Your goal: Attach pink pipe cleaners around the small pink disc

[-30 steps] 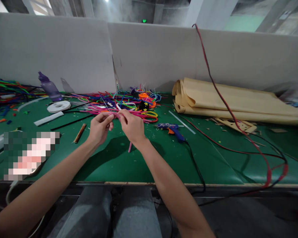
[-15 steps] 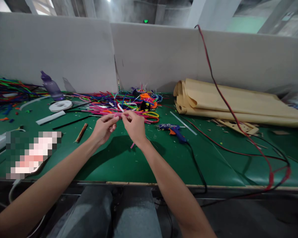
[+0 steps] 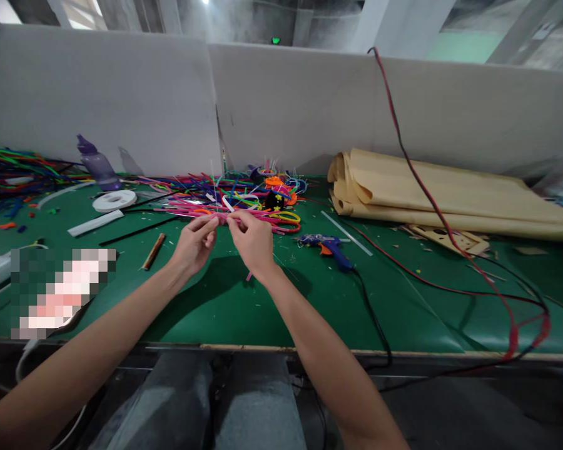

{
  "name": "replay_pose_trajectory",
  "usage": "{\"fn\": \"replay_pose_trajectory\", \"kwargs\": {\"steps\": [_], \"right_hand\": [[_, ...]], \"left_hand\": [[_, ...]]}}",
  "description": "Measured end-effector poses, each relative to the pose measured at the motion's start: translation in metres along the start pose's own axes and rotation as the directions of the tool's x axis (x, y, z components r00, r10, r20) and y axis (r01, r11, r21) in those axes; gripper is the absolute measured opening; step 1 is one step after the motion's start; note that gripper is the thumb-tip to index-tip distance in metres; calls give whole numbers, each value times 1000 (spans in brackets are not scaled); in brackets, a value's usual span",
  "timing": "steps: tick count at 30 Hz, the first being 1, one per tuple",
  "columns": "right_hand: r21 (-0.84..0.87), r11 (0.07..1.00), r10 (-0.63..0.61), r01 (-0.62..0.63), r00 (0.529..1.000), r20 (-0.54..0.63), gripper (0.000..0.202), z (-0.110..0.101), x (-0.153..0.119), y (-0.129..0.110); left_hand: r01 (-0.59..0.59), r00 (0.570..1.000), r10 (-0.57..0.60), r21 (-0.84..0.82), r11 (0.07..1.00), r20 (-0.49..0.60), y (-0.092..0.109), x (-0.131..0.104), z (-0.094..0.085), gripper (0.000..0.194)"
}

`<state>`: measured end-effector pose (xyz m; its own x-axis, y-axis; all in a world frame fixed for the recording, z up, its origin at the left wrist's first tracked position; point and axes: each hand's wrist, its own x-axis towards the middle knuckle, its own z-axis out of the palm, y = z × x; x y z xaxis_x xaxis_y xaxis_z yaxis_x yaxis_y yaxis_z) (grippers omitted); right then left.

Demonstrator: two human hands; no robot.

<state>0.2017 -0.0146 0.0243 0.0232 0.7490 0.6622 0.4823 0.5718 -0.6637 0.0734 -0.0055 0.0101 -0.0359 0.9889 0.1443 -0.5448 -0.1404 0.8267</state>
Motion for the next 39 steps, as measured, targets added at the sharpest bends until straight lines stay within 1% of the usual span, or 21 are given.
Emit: {"fn": "replay_pose_trajectory", "kwargs": {"steps": [2, 4, 7, 9, 13, 18, 20, 22, 24, 26, 29, 32, 35, 39], "right_hand": [[-24, 1000, 2, -3, 999, -49, 21, 1, -1, 1], [-82, 997, 3, -9, 997, -74, 23, 2, -1, 1], [-161, 987, -18, 12, 999, -36, 23, 4, -3, 3], [-189, 981, -34, 33, 999, -1, 22, 6, -4, 5], [-240, 970, -39, 40, 999, 11, 19, 7, -5, 7], [-291, 956, -26, 32, 999, 24, 19, 8, -6, 4], [-306, 950, -54, 56, 998, 15, 19, 8, -7, 2], [-313, 942, -122, 118, 992, 7, 18, 8, -7, 0], [-306, 934, -189, 184, 982, 12, 17, 8, -7, -1], [-280, 940, -193, 194, 981, 30, 17, 9, -7, 0], [-212, 973, -80, 87, 996, 43, 17, 12, -10, 1], [-136, 991, 17, -9, 998, 59, 18, 16, -12, 2], [-76, 996, 43, -37, 997, 71, 18, 19, -13, 1], [-11, 1000, 29, -29, 999, 39, 18, 21, -12, 0]], "left_hand": [[13, 1000, -14, -35, 999, -25, 3, 0, 1, 15], [40, 998, -45, -88, 995, -47, 6, 0, 2, 15], [87, 994, -96, -157, 984, -50, 8, -1, 3, 16], [101, 993, -109, -175, 979, -39, 7, 0, 2, 18], [101, 994, -106, -160, 982, -24, 3, 0, 0, 20], [112, 993, -107, -158, 981, 41, 4, -1, -1, 18], [106, 994, -100, -170, 980, 44, 5, -2, 0, 19], [89, 996, -84, -179, 980, 35, 6, -2, 1, 19], [76, 997, -72, -177, 981, 25, 6, -3, 1, 19], [77, 997, -73, -173, 982, 26, 6, -2, 0, 19], [80, 997, -74, -196, 977, 35, 6, -2, -1, 20], [84, 996, -77, -236, 968, 38, 7, -2, 0, 20], [101, 995, -96, -273, 957, 35, 9, -3, 2, 18], [142, 990, -141, -355, 924, 31, 10, -3, 1, 15]]}}
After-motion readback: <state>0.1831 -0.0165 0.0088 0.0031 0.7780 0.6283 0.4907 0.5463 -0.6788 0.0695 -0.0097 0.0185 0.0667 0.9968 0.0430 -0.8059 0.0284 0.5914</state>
